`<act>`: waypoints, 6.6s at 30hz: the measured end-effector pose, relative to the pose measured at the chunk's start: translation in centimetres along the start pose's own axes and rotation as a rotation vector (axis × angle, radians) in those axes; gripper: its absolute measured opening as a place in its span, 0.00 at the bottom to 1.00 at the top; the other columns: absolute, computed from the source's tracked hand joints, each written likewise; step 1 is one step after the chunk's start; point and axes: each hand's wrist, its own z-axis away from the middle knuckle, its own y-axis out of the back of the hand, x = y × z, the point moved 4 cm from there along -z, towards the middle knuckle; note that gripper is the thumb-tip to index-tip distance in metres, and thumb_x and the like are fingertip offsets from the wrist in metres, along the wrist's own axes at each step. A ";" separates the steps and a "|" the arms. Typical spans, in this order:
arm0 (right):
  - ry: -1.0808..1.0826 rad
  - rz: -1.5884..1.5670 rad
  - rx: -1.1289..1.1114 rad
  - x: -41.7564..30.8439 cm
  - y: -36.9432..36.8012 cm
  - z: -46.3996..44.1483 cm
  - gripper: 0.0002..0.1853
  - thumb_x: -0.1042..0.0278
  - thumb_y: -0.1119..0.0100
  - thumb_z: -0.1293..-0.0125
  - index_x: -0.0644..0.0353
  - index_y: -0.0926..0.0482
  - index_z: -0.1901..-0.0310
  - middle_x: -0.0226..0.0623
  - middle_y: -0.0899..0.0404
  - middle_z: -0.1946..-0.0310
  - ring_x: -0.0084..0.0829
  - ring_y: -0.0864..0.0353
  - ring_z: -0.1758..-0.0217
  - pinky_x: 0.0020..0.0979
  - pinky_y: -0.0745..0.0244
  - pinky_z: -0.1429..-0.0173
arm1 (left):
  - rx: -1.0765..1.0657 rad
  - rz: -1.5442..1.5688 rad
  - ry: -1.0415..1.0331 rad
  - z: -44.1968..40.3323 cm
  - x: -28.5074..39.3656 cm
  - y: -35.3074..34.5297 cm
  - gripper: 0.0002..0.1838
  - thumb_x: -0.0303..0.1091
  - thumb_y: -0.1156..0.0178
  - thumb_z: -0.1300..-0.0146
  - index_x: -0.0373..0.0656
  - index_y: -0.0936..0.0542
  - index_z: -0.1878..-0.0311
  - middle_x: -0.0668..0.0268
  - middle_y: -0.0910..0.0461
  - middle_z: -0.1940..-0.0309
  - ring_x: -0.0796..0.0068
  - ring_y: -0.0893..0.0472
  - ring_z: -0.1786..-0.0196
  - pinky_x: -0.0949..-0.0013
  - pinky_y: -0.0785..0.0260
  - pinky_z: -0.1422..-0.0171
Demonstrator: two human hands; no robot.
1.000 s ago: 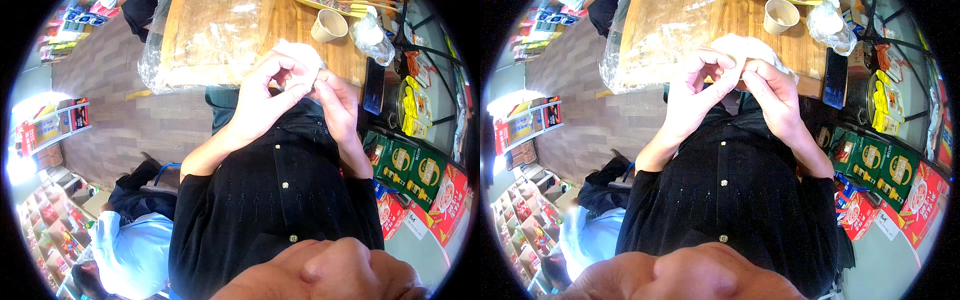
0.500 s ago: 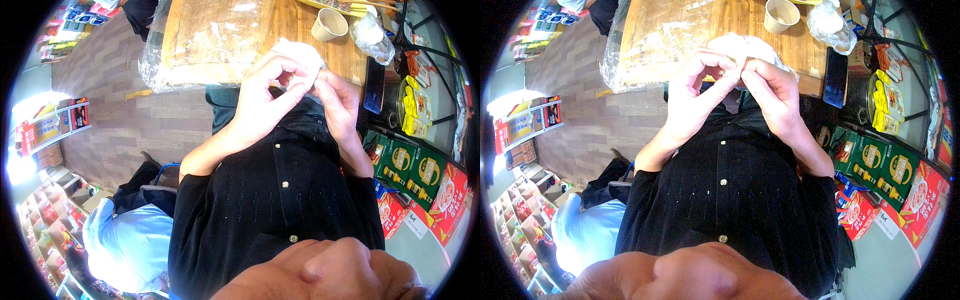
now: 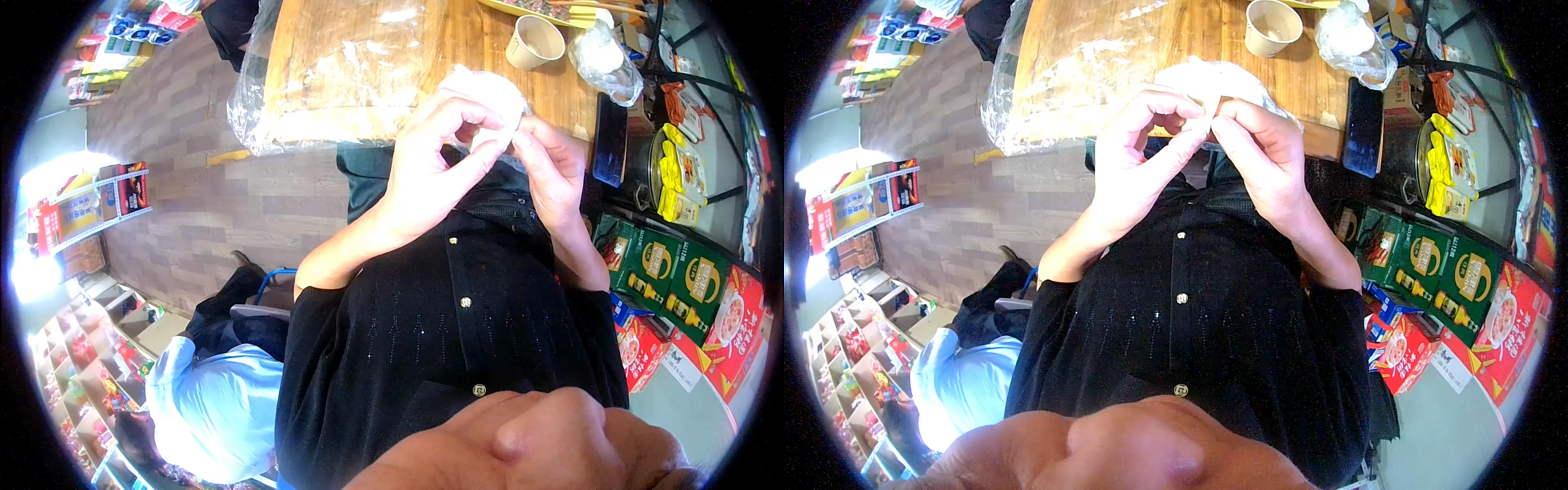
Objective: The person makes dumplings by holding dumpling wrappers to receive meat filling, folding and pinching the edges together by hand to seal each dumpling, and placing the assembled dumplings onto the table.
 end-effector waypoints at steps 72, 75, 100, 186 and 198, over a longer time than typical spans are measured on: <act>-0.052 -0.442 0.010 -0.3 0.7 -2.7 0.11 0.71 0.44 0.33 0.67 0.24 0.52 0.37 0.20 0.56 0.24 0.20 0.54 0.25 0.24 0.49 | -0.263 0.595 0.442 0.2 -0.1 1.6 0.10 0.30 0.41 0.34 0.35 0.22 0.53 0.70 0.23 0.62 0.84 0.26 0.59 0.77 0.32 0.51; -0.052 -0.359 0.080 0.3 0.7 -2.9 0.11 0.72 0.45 0.32 0.67 0.25 0.52 0.36 0.20 0.57 0.24 0.21 0.56 0.25 0.25 0.49 | -0.148 0.432 0.382 0.4 -0.6 2.2 0.10 0.27 0.40 0.36 0.37 0.23 0.52 0.71 0.22 0.64 0.85 0.25 0.61 0.80 0.31 0.54; -0.046 -0.128 -0.120 0.3 -1.5 -0.5 0.09 0.69 0.53 0.28 0.65 0.28 0.56 0.30 0.26 0.63 0.21 0.26 0.59 0.25 0.29 0.54 | -0.065 0.508 0.289 0.6 0.8 0.6 0.09 0.27 0.42 0.34 0.39 0.26 0.52 0.72 0.25 0.65 0.83 0.25 0.63 0.78 0.31 0.58; -0.114 -0.037 -0.053 0.6 -0.7 -0.7 0.07 0.72 0.49 0.30 0.64 0.24 0.66 0.27 0.23 0.70 0.15 0.25 0.68 0.19 0.29 0.62 | -0.065 0.408 0.295 1.0 -0.8 -0.1 0.08 0.24 0.41 0.35 0.39 0.24 0.54 0.71 0.26 0.64 0.85 0.27 0.61 0.80 0.31 0.58; -0.179 -0.360 0.133 1.8 0.8 -1.9 0.11 0.69 0.52 0.30 0.66 0.23 0.65 0.35 0.22 0.73 0.25 0.23 0.72 0.26 0.26 0.66 | -0.054 0.234 0.061 1.3 -0.6 -0.3 0.09 0.23 0.41 0.36 0.35 0.25 0.53 0.68 0.29 0.63 0.84 0.28 0.63 0.80 0.31 0.59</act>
